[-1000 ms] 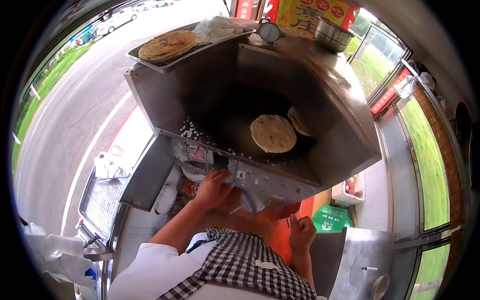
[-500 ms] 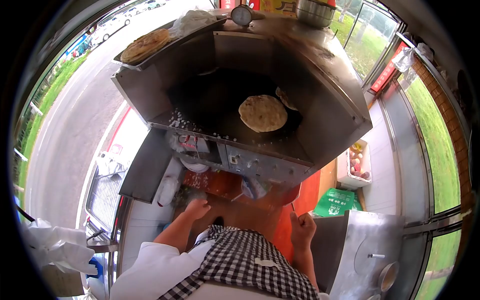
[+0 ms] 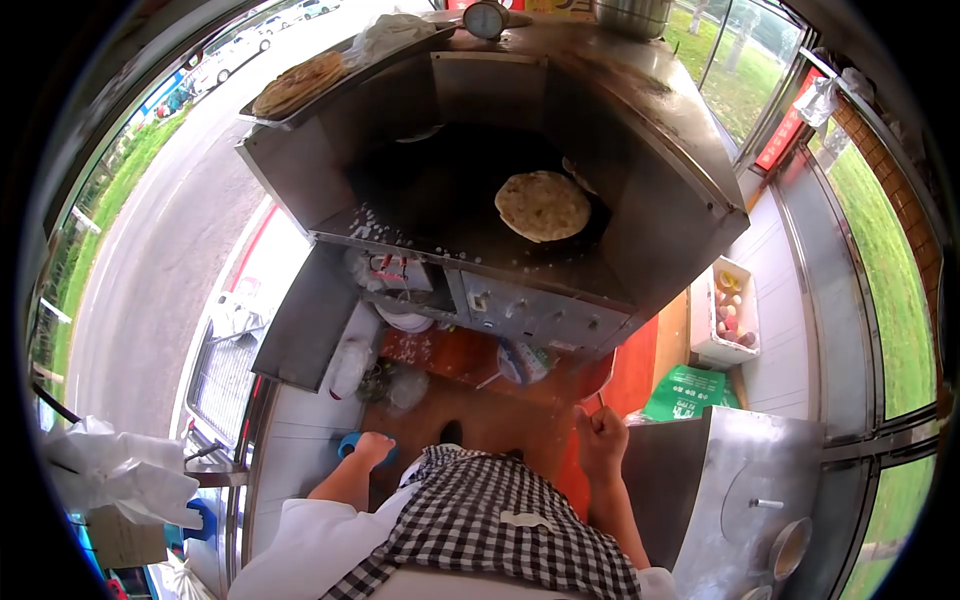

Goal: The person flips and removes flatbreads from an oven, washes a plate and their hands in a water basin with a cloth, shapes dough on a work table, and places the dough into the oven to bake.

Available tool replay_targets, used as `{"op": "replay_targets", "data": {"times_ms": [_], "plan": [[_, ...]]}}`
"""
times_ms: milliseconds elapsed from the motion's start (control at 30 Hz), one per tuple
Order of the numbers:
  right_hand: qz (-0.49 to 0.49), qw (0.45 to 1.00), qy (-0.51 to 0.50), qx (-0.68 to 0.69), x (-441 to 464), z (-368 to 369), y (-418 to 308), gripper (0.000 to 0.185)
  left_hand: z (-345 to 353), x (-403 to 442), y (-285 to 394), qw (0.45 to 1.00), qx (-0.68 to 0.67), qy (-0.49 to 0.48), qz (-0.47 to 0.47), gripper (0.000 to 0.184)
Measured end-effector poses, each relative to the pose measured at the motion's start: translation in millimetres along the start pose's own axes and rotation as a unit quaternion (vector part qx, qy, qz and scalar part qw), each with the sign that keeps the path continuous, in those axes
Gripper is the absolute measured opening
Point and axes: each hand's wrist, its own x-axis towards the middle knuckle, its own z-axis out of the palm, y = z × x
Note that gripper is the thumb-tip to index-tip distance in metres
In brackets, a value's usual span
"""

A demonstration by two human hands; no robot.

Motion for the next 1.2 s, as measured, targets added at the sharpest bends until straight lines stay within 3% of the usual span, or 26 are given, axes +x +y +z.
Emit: {"op": "replay_targets", "data": {"times_ms": [300, 500, 600, 700, 800, 1000, 1100, 1200], "plan": [[0.015, 0.999, 0.012, 0.039, -5.3, -5.5, -2.1, 0.051, 10.3, 17.4, 2.1, 0.988, -0.067, 0.141, 0.016, 0.016], [0.042, 0.995, 0.025, 0.082, -17.8, -18.6, -10.5, 0.051, 15.7, 22.2, 3.7, 0.986, -0.041, 0.150, 0.055, 0.016], [0.041, 0.995, 0.030, 0.088, -21.8, -24.3, -6.9, 0.052, 28.5, 29.1, 2.2, 0.975, -0.068, 0.203, 0.064, 0.015], [0.035, 0.995, 0.039, 0.081, -23.7, -29.0, -2.1, 0.051, 21.4, 31.1, 2.9, 0.982, -0.055, 0.172, 0.057, 0.016], [0.031, 0.994, 0.044, 0.091, -24.1, -32.4, -3.9, 0.051, 18.3, 31.2, 2.8, 0.973, -0.131, 0.188, 0.033, 0.017], [0.024, 0.994, 0.052, 0.091, -21.4, -34.9, -5.4, 0.050, 14.8, 40.7, -1.6, 0.975, -0.077, 0.203, 0.052, 0.020], [0.012, 0.996, 0.058, 0.065, -19.9, -35.9, 1.8, 0.050, 5.7, 41.4, 2.3, 0.988, -0.036, 0.142, 0.039, 0.021], [0.010, 0.996, 0.062, 0.063, -20.7, -35.8, 8.4, 0.050, 9.7, 40.7, 2.8, 0.983, -0.071, 0.164, 0.036, 0.023]]}}
